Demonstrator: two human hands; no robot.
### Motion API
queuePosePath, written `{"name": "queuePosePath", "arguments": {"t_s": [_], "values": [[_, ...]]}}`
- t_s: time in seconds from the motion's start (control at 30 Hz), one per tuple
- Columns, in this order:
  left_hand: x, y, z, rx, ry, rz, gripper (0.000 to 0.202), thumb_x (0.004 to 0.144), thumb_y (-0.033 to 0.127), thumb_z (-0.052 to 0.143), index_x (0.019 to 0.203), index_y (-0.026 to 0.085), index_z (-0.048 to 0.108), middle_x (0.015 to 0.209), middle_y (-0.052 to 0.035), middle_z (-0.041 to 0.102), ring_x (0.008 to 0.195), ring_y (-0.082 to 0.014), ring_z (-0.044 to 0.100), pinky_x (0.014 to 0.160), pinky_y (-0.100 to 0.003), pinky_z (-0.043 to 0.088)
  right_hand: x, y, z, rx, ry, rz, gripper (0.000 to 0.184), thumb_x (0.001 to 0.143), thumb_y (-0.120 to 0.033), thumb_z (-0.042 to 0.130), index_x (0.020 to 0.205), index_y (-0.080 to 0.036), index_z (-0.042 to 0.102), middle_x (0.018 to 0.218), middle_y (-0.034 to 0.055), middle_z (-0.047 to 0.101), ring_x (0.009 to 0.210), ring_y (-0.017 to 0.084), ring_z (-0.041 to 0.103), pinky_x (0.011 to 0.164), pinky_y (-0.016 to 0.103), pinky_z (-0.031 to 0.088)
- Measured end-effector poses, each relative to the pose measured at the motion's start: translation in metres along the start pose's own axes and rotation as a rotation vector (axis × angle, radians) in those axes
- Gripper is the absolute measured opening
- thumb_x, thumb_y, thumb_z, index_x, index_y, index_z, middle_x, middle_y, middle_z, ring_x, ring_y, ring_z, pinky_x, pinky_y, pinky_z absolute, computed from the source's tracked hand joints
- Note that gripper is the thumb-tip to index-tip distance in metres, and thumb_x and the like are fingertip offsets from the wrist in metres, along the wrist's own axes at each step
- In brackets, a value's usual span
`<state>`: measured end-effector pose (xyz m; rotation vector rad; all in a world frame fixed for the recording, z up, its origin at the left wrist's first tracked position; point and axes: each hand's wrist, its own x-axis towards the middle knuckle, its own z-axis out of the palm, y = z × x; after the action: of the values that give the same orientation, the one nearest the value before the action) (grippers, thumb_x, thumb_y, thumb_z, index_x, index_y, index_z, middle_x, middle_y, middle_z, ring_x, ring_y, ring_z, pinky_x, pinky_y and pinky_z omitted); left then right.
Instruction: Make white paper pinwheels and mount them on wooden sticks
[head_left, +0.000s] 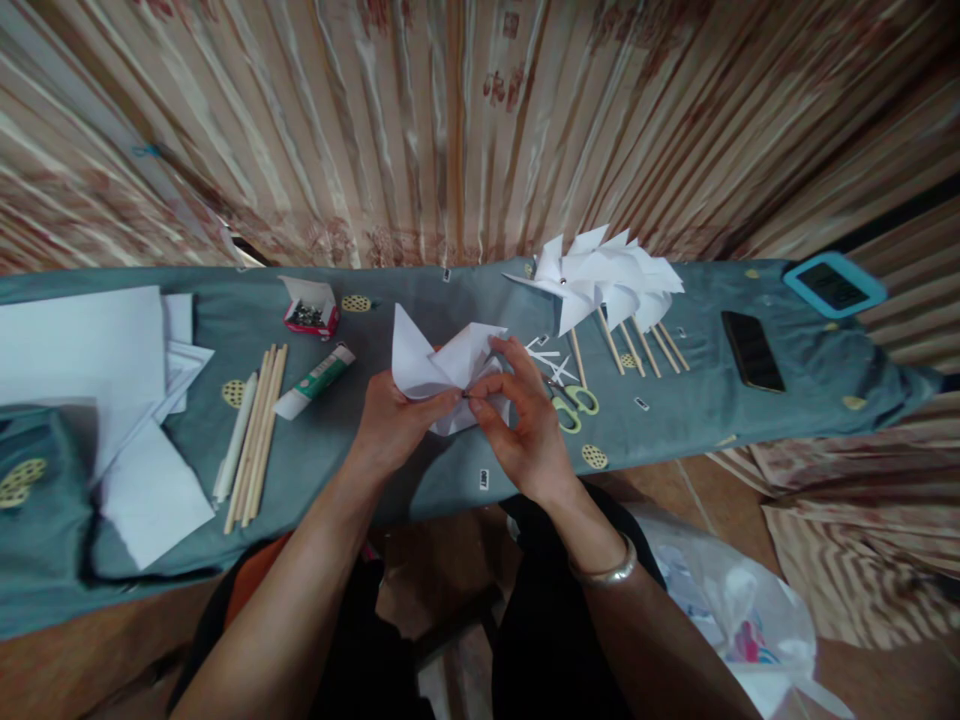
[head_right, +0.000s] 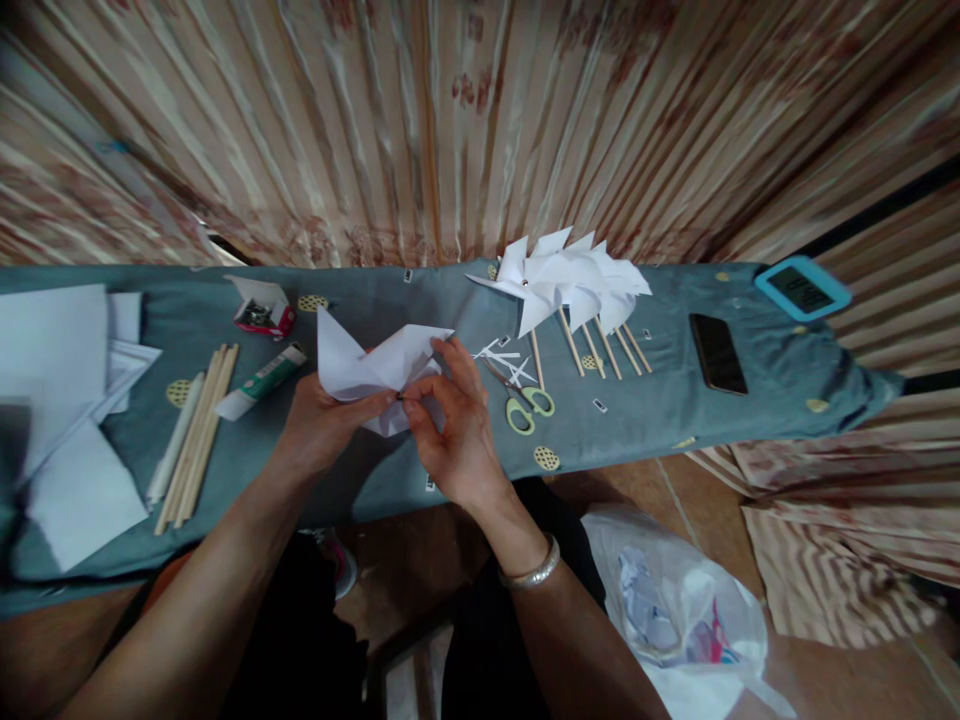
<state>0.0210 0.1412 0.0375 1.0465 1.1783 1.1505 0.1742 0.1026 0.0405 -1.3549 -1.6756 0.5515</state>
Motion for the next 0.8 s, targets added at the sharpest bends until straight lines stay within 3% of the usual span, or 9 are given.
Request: {"name": "queuePosePath", "arguments": {"t_s": [0.43,0.63,0.8], "values": [[-0.0019,0.0003,-0.0030,-0.057,-0.120,0.005,0.048,0.056,0.023,0.086,0.101,0.015,0.074,0.086,-0.0022,0.075,0.074,-0.0175,0.066,0.072,-0.028,0.052,0.0012,0.0019,-0.0006,0.068,-0.007,0.064,0.006,0.084,-0.023,0.060,0.085,-0.023,0.066,0.144,0.0049,0.049,0.143,0.024,0.031,0.118,0.051,0.024],[-0.0012,-0.0012,-0.0040,-0.039,-0.118,0.010,0.047,0.061,0.024,0.084,0.106,0.017,0.073,0.088,-0.0002,0.075,0.076,-0.0146,0.066,0.076,-0.026,0.051,0.0022,0.0029,-0.0005,0.114,0.004,0.088,0.007,0.082,-0.025,0.063,0.083,-0.022,0.068,0.144,0.0060,0.049,0.143,0.025,0.031,0.117,0.050,0.023],[-0.0036,0.0046,-0.0004,-0.059,-0.073,-0.027,0.043,0.057,0.023,0.085,0.098,0.015,0.075,0.082,-0.0007,0.076,0.070,-0.0147,0.066,0.072,-0.027,0.052,0.0013,0.0008,0.0001,0.137,0.047,0.086,0.006,0.080,-0.025,0.065,0.083,-0.023,0.069,0.142,0.0052,0.051,0.143,0.026,0.032,0.117,0.050,0.025]]}}
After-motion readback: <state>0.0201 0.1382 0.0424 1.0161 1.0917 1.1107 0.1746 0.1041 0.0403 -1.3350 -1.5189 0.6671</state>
